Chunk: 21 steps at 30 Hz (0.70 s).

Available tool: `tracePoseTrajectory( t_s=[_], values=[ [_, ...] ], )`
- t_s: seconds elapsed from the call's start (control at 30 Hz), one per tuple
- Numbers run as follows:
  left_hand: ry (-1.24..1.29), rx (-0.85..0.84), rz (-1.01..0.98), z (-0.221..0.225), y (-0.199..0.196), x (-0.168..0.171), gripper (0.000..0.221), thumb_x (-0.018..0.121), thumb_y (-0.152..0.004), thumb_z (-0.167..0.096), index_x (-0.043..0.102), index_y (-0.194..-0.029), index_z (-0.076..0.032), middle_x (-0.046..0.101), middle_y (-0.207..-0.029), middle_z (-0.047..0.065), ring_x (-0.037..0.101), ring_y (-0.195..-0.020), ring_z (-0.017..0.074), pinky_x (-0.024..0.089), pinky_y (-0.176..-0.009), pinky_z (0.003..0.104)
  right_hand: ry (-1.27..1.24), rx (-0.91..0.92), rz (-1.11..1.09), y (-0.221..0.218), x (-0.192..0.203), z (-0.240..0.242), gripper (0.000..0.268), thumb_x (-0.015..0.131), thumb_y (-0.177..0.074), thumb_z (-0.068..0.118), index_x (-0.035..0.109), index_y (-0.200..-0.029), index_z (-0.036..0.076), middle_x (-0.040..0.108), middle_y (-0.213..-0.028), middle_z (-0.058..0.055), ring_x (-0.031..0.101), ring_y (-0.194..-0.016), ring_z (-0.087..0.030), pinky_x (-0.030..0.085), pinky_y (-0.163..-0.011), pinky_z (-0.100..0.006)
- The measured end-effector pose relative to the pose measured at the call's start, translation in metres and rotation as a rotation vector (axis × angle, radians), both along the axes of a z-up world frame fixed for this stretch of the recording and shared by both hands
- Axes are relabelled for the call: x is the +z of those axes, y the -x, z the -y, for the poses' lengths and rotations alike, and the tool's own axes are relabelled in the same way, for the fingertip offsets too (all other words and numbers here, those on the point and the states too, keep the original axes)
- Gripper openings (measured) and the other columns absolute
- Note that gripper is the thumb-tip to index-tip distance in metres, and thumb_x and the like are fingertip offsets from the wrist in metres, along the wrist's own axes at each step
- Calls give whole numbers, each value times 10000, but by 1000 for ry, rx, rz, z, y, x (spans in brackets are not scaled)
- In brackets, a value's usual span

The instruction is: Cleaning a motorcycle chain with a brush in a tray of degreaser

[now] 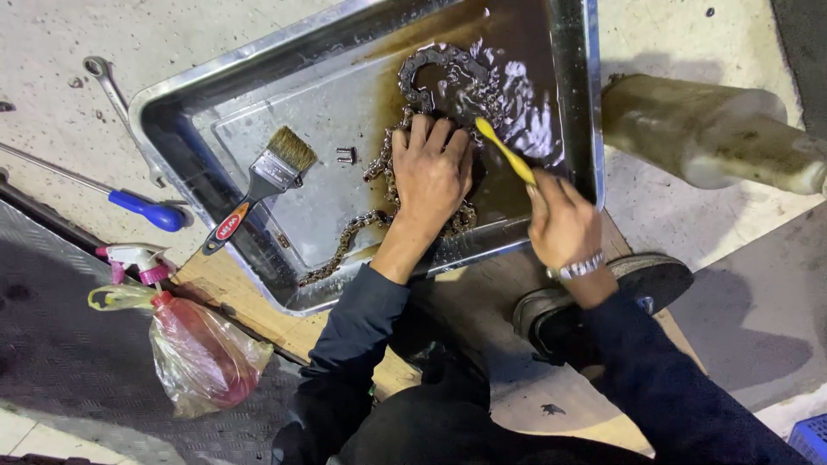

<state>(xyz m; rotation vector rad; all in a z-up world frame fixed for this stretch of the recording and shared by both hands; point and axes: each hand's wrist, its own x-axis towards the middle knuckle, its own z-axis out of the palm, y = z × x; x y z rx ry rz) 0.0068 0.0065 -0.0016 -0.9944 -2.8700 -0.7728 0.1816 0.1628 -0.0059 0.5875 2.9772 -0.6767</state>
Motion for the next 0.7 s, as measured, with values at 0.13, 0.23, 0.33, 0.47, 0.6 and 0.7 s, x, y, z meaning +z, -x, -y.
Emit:
tracePoseTrajectory(
  t_s=[0.13, 0.23, 0.33, 0.47, 0.6, 0.7],
  values=[
    [-7, 23, -12, 0, 3, 0, 80, 742, -858, -239, 718, -803, -185, 652, -865, -8, 487, -906, 210, 358, -709, 353, -61, 25, -28, 11, 5, 0, 212, 607, -1067, 278, 723, -1211, 172, 705, -898, -121, 720, -818, -387, 593, -683, -498],
    [-42, 16, -12, 1, 2, -4, 83, 742, -832, -226, 700, -803, -160, 633, -851, 23, 510, -874, 239, 358, -680, 382, -24, -12, 23, -9, 12, 3, 223, 591, -1073, 275, 725, -1210, 160, 702, -901, -114, 722, -846, -377, 599, -688, -461],
    [-25, -10, -28, 1, 0, -4, 91, 755, -810, -228, 708, -808, -149, 625, -858, 32, 505, -876, 246, 356, -684, 389, -19, -41, 26, -9, 10, 6, 216, 614, -1059, 248, 726, -1211, 144, 701, -906, -129, 719, -849, -391, 595, -697, -491],
    [-1, 1, -6, 0, 3, 0, 74, 738, -833, -233, 706, -814, -170, 627, -833, 10, 504, -880, 220, 351, -696, 374, 33, -79, 29, -6, 13, 12, 218, 595, -1063, 250, 706, -1217, 143, 695, -899, -171, 704, -851, -444, 571, -693, -540],
    [40, 5, 3, -1, 3, 7, 72, 726, -848, -237, 714, -840, -166, 644, -848, 14, 508, -889, 214, 343, -696, 370, 34, -97, 120, -49, 8, 3, 208, 579, -1059, 202, 702, -1206, 122, 688, -864, -196, 692, -800, -475, 558, -673, -578],
    [108, -8, 8, -4, 4, 14, 107, 756, -835, -242, 733, -866, -142, 665, -849, 36, 528, -911, 236, 358, -708, 377, 11, -128, 127, -34, 32, -4, 226, 535, -1094, 251, 682, -1211, 126, 689, -874, -192, 694, -825, -471, 550, -696, -577]
  ],
)
